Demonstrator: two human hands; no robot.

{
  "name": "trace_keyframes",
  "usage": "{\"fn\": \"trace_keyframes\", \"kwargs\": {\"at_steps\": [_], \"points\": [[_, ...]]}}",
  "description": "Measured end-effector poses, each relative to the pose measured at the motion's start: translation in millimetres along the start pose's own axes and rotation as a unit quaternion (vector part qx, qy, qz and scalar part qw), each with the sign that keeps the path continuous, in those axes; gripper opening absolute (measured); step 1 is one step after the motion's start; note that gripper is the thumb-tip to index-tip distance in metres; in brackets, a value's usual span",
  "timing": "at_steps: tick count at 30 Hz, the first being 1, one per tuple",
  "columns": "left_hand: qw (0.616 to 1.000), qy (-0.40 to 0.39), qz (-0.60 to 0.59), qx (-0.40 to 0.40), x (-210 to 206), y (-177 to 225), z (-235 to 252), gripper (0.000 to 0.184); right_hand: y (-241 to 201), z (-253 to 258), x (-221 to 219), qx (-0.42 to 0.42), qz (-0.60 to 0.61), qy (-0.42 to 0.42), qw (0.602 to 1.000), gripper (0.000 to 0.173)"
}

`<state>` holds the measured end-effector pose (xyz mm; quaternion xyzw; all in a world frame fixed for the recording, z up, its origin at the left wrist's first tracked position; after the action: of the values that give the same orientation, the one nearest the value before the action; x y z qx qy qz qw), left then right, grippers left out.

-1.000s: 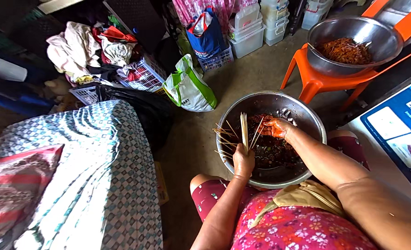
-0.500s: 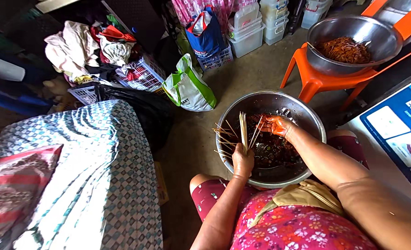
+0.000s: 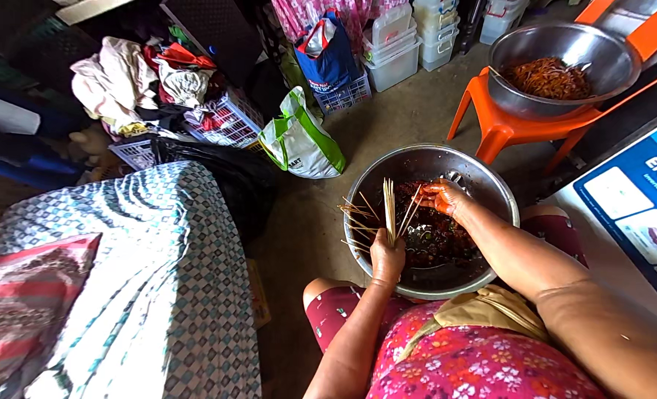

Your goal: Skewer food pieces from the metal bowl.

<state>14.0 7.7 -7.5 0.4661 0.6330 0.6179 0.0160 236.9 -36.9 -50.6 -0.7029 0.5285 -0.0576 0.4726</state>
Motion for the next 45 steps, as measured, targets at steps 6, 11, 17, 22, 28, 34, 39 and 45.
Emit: {"fn": "trace_keyframes", "kwargs": {"at_steps": [6, 11, 17, 22, 28, 34, 39, 45], "points": [[1.000, -0.010, 0.008, 0.008, 0.0, 1.9, 0.6, 0.022, 0.7, -2.9, -3.1, 0.007, -0.022, 0.018, 1.000, 0.029], [1.000, -0.008, 0.023, 0.017, 1.5, 3.7, 4.1, 0.023, -1.0, -6.2, -7.7, 0.006, -0.037, -0.020, 0.999, 0.025], [1.000, -0.005, 0.020, 0.023, 2.0, 4.1, 4.6, 0.024, -3.7, -12.1, -13.6, 0.000, -0.059, -0.027, 0.998, 0.029], [0.999, -0.001, 0.029, 0.019, 2.3, 7.4, 3.1, 0.026, 0.9, -17.1, -19.8, -0.002, -0.059, -0.034, 0.998, 0.034], [0.999, 0.009, 0.023, 0.027, 1.9, 5.0, 0.8, 0.025, 4.1, -19.4, -19.0, -0.018, -0.063, -0.046, 0.997, 0.028], [0.999, 0.000, 0.025, 0.035, 0.8, 2.9, 1.3, 0.025, 1.3, -20.7, -14.2, 0.015, -0.106, -0.035, 0.994, 0.024], [0.999, -0.006, 0.035, 0.036, -0.4, 1.8, 0.4, 0.025, 2.1, -18.3, -11.1, 0.033, -0.095, -0.018, 0.995, 0.021], [0.999, -0.008, 0.015, 0.028, -1.5, 0.4, -2.3, 0.025, 4.0, -25.1, -13.6, 0.000, -0.083, -0.027, 0.996, 0.024]]}}
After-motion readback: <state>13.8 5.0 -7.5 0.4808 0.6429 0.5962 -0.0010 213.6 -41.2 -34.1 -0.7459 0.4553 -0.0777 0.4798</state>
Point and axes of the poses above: each hand's wrist, its own z-axis towards the middle knuckle, its own x-axis out of the back of the hand, y = z × x, the point moved 1 cm from there along z, towards the middle knuckle, and after that the axes turned 3 degrees about -z, right-handed, at the moved point
